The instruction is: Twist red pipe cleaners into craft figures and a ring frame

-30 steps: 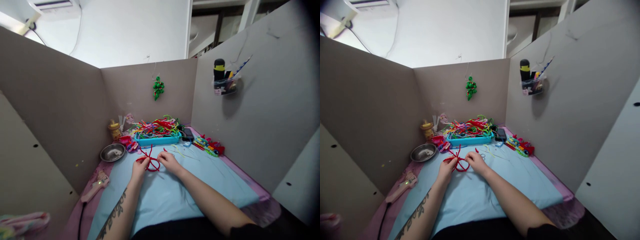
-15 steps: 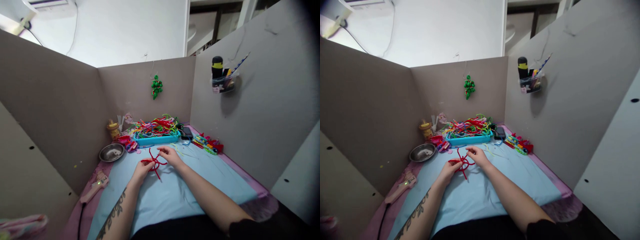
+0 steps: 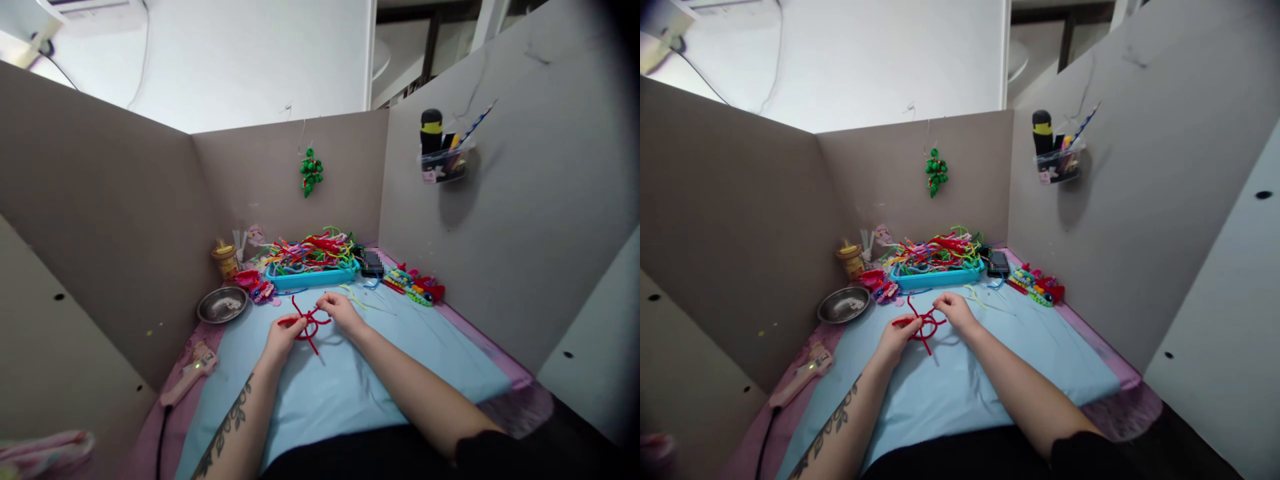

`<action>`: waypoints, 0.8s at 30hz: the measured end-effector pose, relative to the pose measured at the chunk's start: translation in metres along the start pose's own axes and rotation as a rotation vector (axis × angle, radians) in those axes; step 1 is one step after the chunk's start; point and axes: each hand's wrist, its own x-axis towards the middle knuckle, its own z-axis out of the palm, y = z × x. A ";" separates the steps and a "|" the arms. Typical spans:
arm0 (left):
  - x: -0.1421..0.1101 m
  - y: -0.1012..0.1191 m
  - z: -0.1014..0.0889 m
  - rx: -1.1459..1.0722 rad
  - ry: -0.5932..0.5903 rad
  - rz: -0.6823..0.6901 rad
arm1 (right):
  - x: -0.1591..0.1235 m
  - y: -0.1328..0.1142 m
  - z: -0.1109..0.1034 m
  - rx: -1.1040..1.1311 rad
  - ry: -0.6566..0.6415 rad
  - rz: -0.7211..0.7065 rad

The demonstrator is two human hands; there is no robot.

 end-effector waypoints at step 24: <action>0.005 -0.001 -0.007 -0.141 0.104 -0.016 | -0.019 -0.008 0.010 -0.392 0.282 -0.346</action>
